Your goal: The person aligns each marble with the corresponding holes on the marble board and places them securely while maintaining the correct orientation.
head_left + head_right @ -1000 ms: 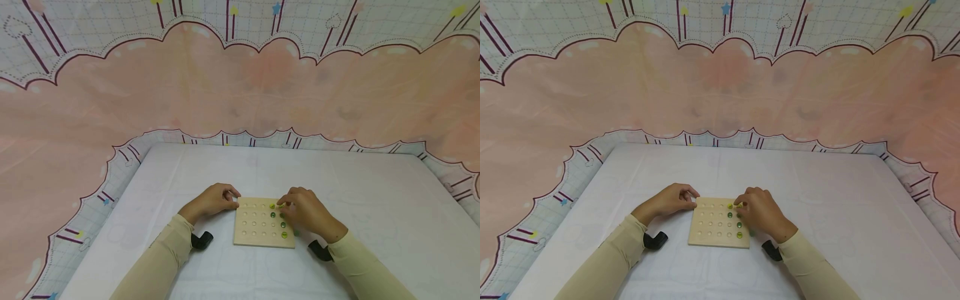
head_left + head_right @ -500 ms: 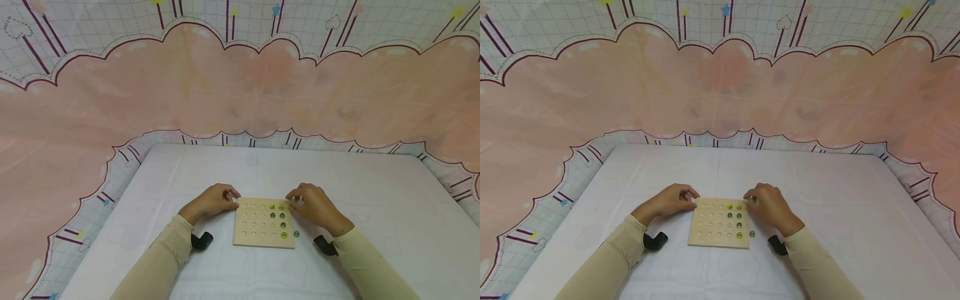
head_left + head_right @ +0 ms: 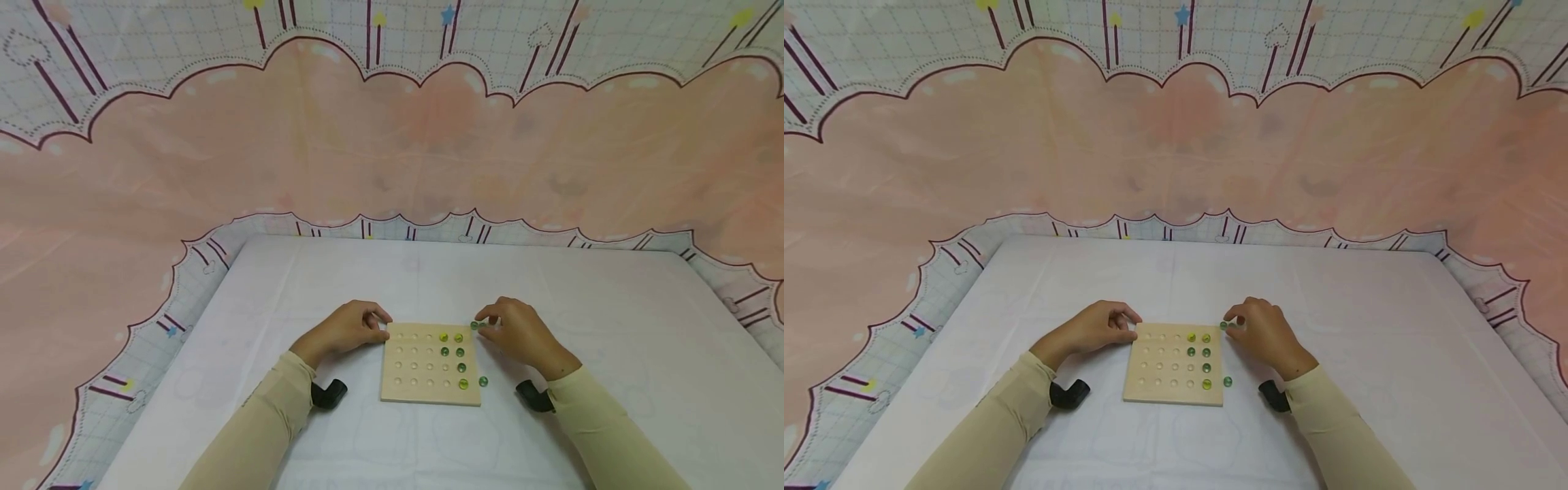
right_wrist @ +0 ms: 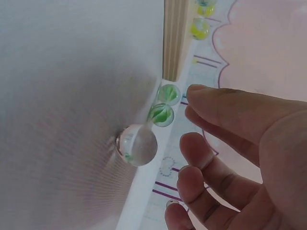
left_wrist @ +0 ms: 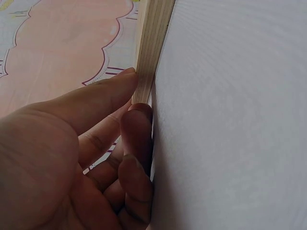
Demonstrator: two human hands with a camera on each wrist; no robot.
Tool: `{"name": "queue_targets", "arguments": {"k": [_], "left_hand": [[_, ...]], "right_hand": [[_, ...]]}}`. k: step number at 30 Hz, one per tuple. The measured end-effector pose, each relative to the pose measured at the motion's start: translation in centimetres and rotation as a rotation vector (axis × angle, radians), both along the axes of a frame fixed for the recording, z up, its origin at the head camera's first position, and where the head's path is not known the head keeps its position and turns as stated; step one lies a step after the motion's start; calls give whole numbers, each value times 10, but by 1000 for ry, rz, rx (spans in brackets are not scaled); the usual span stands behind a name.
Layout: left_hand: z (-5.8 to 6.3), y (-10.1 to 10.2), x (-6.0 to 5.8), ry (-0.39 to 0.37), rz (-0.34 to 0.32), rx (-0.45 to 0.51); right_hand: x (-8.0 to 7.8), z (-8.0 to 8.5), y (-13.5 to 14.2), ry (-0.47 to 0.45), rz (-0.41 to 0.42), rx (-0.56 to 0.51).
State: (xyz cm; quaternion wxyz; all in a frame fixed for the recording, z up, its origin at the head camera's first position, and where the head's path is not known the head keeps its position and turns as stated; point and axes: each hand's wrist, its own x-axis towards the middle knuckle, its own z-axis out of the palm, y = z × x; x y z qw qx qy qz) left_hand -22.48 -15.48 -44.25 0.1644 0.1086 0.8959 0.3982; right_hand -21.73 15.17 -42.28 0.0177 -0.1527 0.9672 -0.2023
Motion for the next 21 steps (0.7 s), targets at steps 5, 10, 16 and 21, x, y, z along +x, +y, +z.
{"name": "queue_targets", "arguments": {"k": [5,10,16,21], "left_hand": [[0,0,0,3,1,3],[1,0,-1,5,-1,6],[0,0,-1,-2,-2,8],[0,0,-1,-1,-3,4]], "right_hand": [[-1,-1,2,2,-7,4],[-3,-2,3,0,-11,10],[-4,-4,5,-25,-26,14],[-5,-4,5,-47,-37,19]]}}
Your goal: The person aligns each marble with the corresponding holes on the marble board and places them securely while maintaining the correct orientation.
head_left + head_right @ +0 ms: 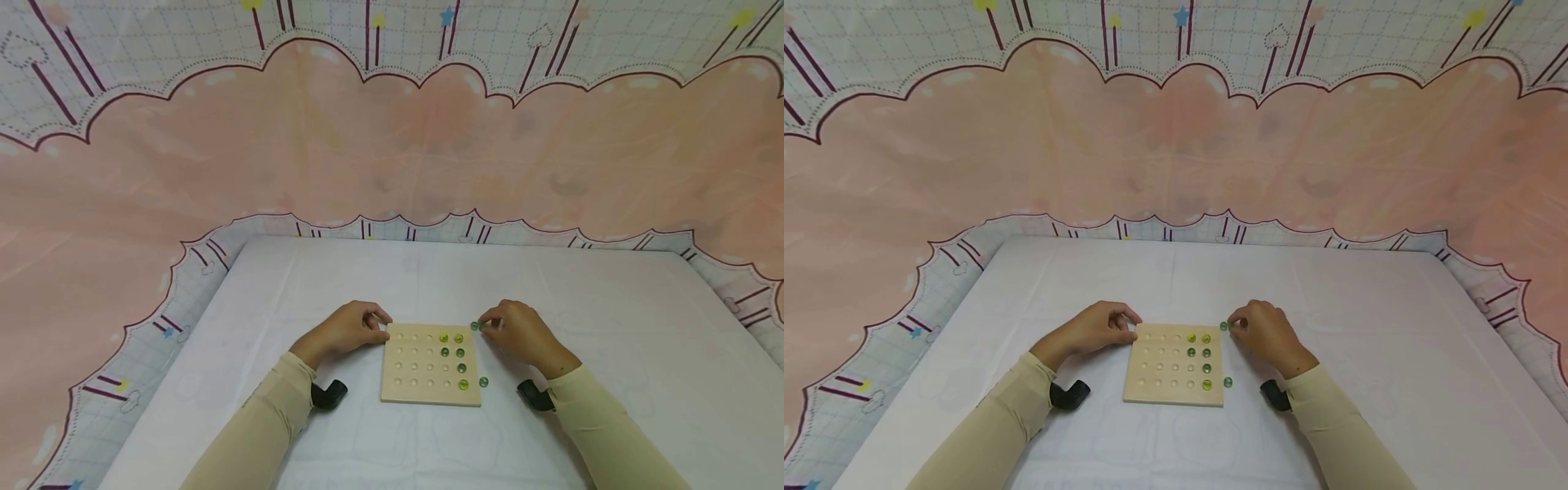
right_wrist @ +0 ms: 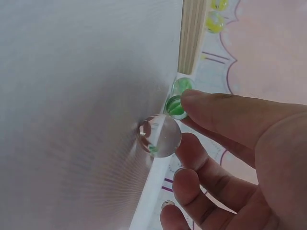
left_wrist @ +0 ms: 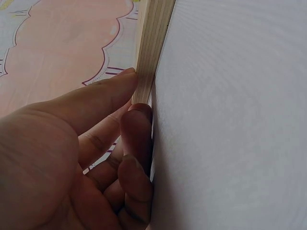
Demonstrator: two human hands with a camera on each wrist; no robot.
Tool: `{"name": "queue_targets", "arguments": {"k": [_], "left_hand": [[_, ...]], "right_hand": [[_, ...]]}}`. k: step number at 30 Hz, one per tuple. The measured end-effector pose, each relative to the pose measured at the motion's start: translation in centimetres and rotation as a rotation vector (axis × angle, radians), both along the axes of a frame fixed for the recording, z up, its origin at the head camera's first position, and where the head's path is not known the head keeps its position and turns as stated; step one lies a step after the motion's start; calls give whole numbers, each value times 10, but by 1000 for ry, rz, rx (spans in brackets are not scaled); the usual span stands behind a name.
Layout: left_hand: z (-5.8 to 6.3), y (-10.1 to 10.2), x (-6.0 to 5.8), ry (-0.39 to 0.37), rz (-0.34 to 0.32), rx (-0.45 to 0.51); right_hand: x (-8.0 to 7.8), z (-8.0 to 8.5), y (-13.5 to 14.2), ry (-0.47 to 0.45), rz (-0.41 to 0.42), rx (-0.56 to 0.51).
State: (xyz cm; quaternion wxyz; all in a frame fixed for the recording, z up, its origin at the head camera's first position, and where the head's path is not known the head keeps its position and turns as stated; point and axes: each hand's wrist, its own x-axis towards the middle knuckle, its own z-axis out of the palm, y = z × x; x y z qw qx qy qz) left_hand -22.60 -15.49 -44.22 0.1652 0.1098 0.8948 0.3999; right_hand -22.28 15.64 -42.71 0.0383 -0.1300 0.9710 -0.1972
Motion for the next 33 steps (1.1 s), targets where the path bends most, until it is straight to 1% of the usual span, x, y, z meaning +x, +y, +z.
{"name": "queue_targets", "arguments": {"k": [7,13,22,25,29,33], "left_hand": [[0,-1,0,4,-1,-1],[-1,-1,-1,-7,3,-1],[-2,-1,-1,-13,4,7],[-2,-1,0,-5,-2,12],[-2,-1,0,6,-7,14],[-2,-1,0,0,-6,14]], "right_hand": [[-2,0,1,4,15,6],[-2,0,1,4,17,5],[0,0,2,-8,11,6],[1,1,2,-6,12,6],[3,3,1,1,12,1],[4,5,-1,-1,19,-13]]}}
